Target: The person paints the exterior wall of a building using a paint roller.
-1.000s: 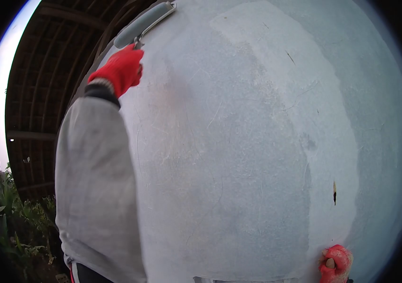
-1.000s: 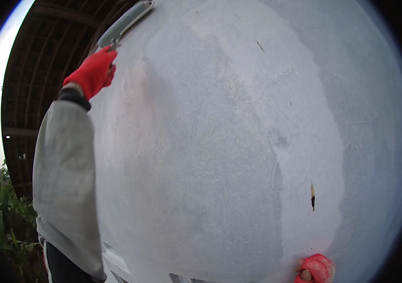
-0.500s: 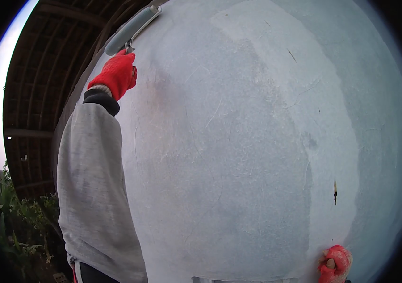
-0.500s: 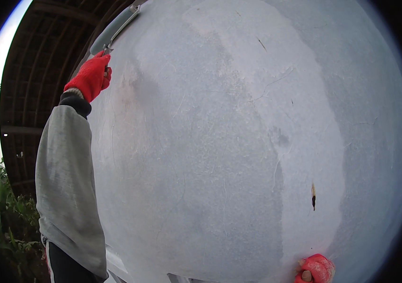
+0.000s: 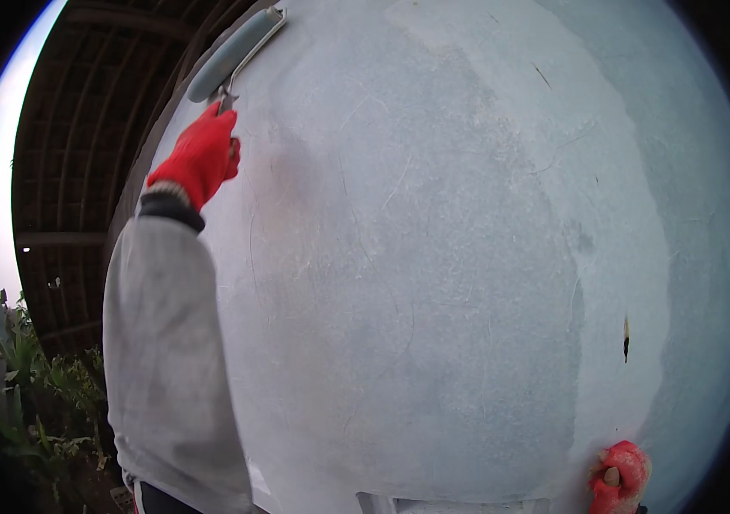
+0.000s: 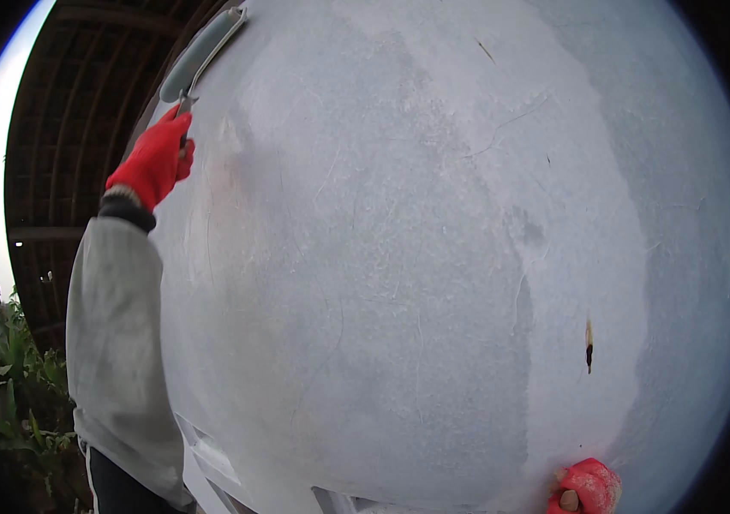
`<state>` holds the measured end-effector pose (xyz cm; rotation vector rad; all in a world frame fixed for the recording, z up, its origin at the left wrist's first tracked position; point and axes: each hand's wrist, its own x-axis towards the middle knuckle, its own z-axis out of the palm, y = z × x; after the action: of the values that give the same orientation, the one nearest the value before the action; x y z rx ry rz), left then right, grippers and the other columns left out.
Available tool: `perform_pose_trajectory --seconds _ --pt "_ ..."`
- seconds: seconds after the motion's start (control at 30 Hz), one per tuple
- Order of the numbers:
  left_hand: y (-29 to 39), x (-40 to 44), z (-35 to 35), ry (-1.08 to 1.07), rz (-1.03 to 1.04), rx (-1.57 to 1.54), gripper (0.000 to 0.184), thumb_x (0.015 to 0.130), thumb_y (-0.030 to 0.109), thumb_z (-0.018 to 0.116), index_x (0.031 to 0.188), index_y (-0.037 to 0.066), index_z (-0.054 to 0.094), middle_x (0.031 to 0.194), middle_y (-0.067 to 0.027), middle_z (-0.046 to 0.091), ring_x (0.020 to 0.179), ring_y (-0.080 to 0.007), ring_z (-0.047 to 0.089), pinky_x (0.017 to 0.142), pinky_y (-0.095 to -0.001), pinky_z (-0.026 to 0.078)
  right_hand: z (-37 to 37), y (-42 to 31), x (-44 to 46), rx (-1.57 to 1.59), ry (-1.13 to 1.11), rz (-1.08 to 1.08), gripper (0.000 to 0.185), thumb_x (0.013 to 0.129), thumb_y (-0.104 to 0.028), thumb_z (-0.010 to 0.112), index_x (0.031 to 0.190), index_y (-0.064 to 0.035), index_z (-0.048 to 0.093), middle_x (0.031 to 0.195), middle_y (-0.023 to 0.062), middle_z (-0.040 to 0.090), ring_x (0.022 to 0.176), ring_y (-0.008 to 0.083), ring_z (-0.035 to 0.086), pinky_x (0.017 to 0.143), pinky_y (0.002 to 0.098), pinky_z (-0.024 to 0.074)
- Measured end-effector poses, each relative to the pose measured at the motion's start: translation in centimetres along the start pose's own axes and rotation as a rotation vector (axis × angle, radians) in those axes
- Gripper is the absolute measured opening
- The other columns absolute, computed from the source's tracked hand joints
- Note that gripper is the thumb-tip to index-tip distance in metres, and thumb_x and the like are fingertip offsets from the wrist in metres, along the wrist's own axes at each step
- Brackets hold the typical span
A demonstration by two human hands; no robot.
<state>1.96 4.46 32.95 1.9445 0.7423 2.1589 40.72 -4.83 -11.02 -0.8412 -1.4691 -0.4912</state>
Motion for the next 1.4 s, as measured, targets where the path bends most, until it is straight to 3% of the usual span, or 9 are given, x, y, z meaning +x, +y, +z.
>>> perform_pose_trajectory --seconds 0.03,0.1,0.23,0.4,0.63,0.83,1.07,1.3,1.4 --pt "-0.3 -1.0 -0.6 -0.002 0.018 0.119 0.045 0.098 0.025 0.055 0.142 0.018 0.045 0.070 0.0008 0.045 0.055 -0.0084 0.040 0.048 -0.0223 0.035 0.1 0.3 -0.2 0.007 -0.002 0.003 0.017 0.096 -0.008 0.053 0.110 -0.0029 0.059 0.101 0.0147 0.061 0.064 0.0155 0.053 0.056 0.0276 0.0454" --pt "-0.7 -2.2 -2.4 0.032 -0.083 0.048 0.044 0.099 0.028 0.054 0.141 0.021 0.046 0.070 0.0007 0.046 0.052 -0.0067 0.037 0.044 -0.0214 0.032 0.2 1.0 -0.5 0.030 0.012 -0.019 0.016 0.096 -0.010 0.054 0.110 -0.0034 0.060 0.101 0.0143 0.061 0.064 0.0148 0.053 0.056 0.0275 0.0449" --pt "0.5 1.8 -3.8 0.030 -0.067 -0.108 0.041 0.099 0.028 0.053 0.139 0.022 0.049 0.071 0.0001 0.047 0.053 -0.0061 0.039 0.045 -0.0201 0.035 0.4 1.2 -0.7 0.119 0.037 0.057 0.015 0.096 -0.012 0.056 0.108 -0.0038 0.060 0.101 0.0138 0.061 0.064 0.0144 0.053 0.055 0.0276 0.0445" --pt "0.7 3.6 -3.1 0.040 -0.037 -0.136 0.040 0.099 0.028 0.053 0.138 0.022 0.049 0.071 0.0001 0.047 0.053 -0.0062 0.039 0.045 -0.0205 0.035 0.0 1.1 -0.7 -0.008 -0.001 0.020 0.017 0.096 -0.014 0.055 0.108 -0.0037 0.061 0.102 0.0132 0.061 0.064 0.0150 0.054 0.056 0.0277 0.0453" --pt "-2.8 -0.8 -2.5 0.149 -0.067 0.054 0.040 0.099 0.028 0.053 0.138 0.022 0.050 0.071 0.0002 0.047 0.053 -0.0065 0.040 0.045 -0.0209 0.036 0.3 1.8 -1.5 0.027 0.029 0.040 0.018 0.097 -0.013 0.054 0.109 -0.0032 0.061 0.104 0.0140 0.062 0.063 0.0149 0.053 0.055 0.0277 0.0450" --pt "-1.7 2.1 -4.0 0.052 -0.015 0.072 0.043 0.100 0.027 0.051 0.142 0.022 0.046 0.070 -0.0002 0.045 0.052 -0.0083 0.038 0.046 -0.0226 0.035 0.6 1.2 -1.0 -0.029 0.012 0.080 0.017 0.097 -0.014 0.054 0.109 -0.0031 0.060 0.103 0.0125 0.061 0.064 0.0141 0.052 0.056 0.0269 0.0444" --pt "-4.7 -3.7 -4.5 0.077 -0.093 0.090 0.045 0.099 0.028 0.053 0.142 0.022 0.045 0.070 0.0005 0.044 0.053 -0.0074 0.038 0.047 -0.0223 0.035 0.8 1.4 -1.0 0.070 0.047 0.105 0.018 0.098 -0.015 0.055 0.108 -0.0021 0.060 0.103 0.0111 0.061 0.068 0.0129 0.052 0.058 0.0260 0.0441" --pt "-3.2 -0.5 -4.2 -0.033 -0.090 -0.075 0.044 0.098 0.028 0.056 0.140 0.022 0.047 0.070 0.0005 0.045 0.054 -0.0062 0.039 0.045 -0.0210 0.033 1.0 0.8 -0.9 0.062 0.063 0.091 0.019 0.098 -0.014 0.054 0.111 -0.0016 0.061 0.105 0.0113 0.061 0.070 0.0141 0.053 0.060 0.0274 0.0465" --pt "-5.5 -6.5 -4.9 0.015 -0.111 -0.002 0.048 0.099 0.029 0.054 0.145 0.023 0.043 0.069 0.0006 0.046 0.053 -0.0065 0.038 0.045 -0.0214 0.032 0.5 2.7 -1.8 -0.010 0.040 0.068 0.018 0.097 -0.013 0.056 0.110 -0.0026 0.062 0.107 0.0131 0.061 0.070 0.0152 0.054 0.062 0.0280 0.0479"
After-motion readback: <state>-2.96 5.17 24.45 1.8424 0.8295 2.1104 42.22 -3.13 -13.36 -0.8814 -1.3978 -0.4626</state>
